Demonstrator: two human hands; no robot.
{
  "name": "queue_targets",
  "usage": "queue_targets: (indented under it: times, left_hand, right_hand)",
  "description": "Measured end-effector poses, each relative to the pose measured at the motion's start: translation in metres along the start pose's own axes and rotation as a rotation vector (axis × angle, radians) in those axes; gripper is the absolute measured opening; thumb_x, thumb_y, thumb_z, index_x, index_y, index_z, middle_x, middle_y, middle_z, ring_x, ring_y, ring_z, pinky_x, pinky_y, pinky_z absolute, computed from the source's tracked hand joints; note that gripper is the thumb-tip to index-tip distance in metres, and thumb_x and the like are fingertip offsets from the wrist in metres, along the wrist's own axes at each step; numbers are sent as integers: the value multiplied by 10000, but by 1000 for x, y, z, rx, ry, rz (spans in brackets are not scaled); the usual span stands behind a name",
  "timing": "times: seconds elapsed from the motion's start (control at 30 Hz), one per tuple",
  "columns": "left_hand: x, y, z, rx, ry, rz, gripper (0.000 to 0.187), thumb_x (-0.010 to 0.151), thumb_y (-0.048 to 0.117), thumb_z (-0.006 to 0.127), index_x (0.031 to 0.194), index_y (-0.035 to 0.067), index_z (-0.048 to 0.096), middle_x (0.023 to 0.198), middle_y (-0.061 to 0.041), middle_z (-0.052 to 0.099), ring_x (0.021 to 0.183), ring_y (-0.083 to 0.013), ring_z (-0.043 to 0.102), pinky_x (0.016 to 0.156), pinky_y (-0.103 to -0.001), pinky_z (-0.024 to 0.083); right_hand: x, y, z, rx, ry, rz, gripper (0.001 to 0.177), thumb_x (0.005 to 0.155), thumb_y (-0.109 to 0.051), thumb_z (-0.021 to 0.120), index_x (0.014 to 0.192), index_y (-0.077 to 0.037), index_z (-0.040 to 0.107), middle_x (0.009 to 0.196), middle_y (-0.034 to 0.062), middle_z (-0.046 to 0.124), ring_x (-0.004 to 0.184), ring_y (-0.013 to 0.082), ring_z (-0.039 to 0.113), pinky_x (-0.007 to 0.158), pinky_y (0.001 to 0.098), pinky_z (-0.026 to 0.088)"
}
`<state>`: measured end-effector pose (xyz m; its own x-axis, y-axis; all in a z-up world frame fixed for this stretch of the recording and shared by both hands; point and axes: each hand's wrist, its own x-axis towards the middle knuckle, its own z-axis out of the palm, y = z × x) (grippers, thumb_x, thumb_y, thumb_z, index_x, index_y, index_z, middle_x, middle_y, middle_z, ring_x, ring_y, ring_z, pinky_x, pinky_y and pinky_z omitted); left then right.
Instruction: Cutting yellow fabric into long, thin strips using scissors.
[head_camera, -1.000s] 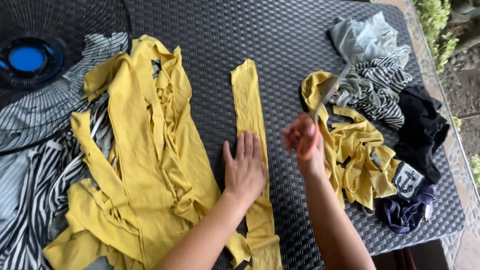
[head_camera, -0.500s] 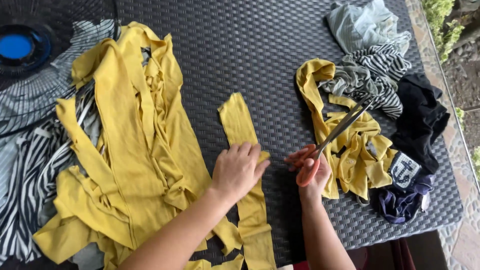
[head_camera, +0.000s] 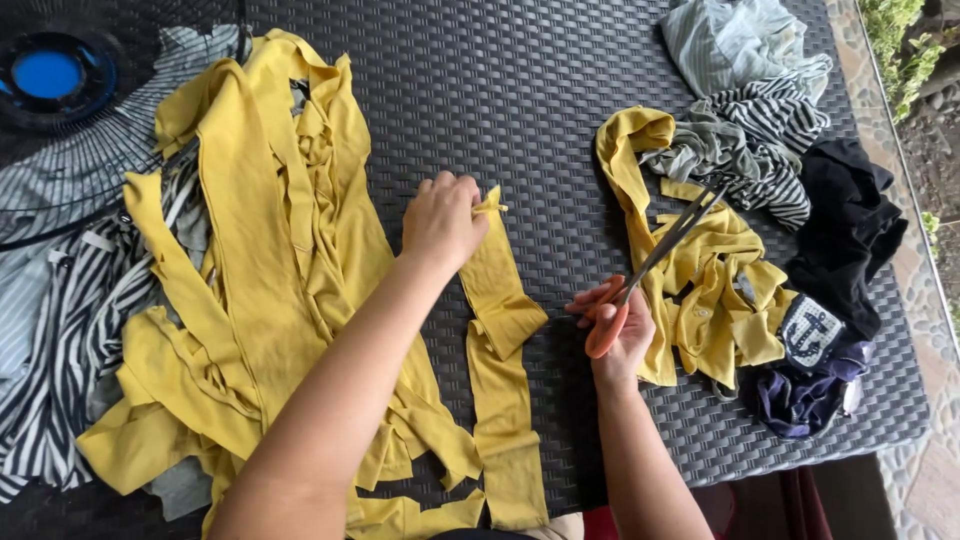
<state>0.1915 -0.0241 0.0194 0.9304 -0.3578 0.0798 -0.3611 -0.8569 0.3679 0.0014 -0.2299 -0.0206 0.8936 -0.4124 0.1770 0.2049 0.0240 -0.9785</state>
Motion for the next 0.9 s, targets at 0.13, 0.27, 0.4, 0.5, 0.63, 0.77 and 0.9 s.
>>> queue_targets:
  times: [0.13, 0.27, 0.4, 0.5, 0.63, 0.77, 0.9]
  left_hand:
    - [-2, -15, -16, -365, 41, 43, 167, 898, 158, 769, 957, 40, 667, 932, -77, 704, 795, -186, 677, 706, -370, 575]
    - [-18, -56, -24, -914, 23, -187, 154, 896, 100, 748, 1021, 48, 674, 920, -44, 724, 798, -146, 691, 717, -280, 597]
    - [-13, -83, -66, -834, 346, -122, 156, 896, 24, 748, 1018, 22, 650, 906, -56, 722, 793, -146, 699, 712, -281, 589]
    - [-33, -29, -103, -648, 375, -171, 136, 907, 9, 702, 1018, 27, 624, 861, -86, 716, 712, -181, 707, 628, -323, 595]
    - [-52, 38, -27, -584, 257, -36, 96, 942, 54, 707, 1003, 52, 633, 861, -80, 728, 705, -179, 706, 603, -285, 602]
    - [-69, 44, -2, -518, 263, 211, 473, 783, 315, 790, 1119, 29, 623, 966, -131, 714, 786, -216, 730, 628, -297, 618]
    - [-54, 26, -19, -543, 142, 15, 157, 1021, 137, 710, 1165, 80, 690, 1061, -91, 760, 865, -186, 758, 776, -310, 641]
  right_hand:
    - [3, -7, 2, 13, -29, -37, 602, 959, -531, 727, 1162, 17, 580, 956, 109, 705, 821, 192, 725, 673, 236, 510]
    - [-28, -30, -1, 38, -163, 84, 673, 913, -538, 755, 1213, 45, 600, 938, 116, 718, 793, 183, 714, 641, 239, 504]
    - [-41, -37, -4, 50, -227, 184, 705, 870, -527, 788, 1218, 58, 603, 922, 119, 721, 792, 194, 730, 639, 252, 522]
    - [-50, -38, -7, 60, -198, 279, 685, 855, -501, 802, 1199, 60, 609, 917, 124, 725, 776, 207, 739, 622, 256, 523]
    - [-54, -25, -14, 44, -180, 253, 662, 869, -490, 774, 1225, 43, 606, 912, 118, 722, 760, 202, 735, 597, 248, 513]
    - [-63, -33, -34, 35, -143, 392, 540, 944, -453, 671, 1153, 41, 609, 881, 137, 727, 721, 205, 739, 545, 263, 538]
    - [-66, -37, -44, 51, -161, 590, 485, 1002, -442, 547, 1056, 36, 615, 830, 146, 730, 676, 213, 753, 474, 265, 533]
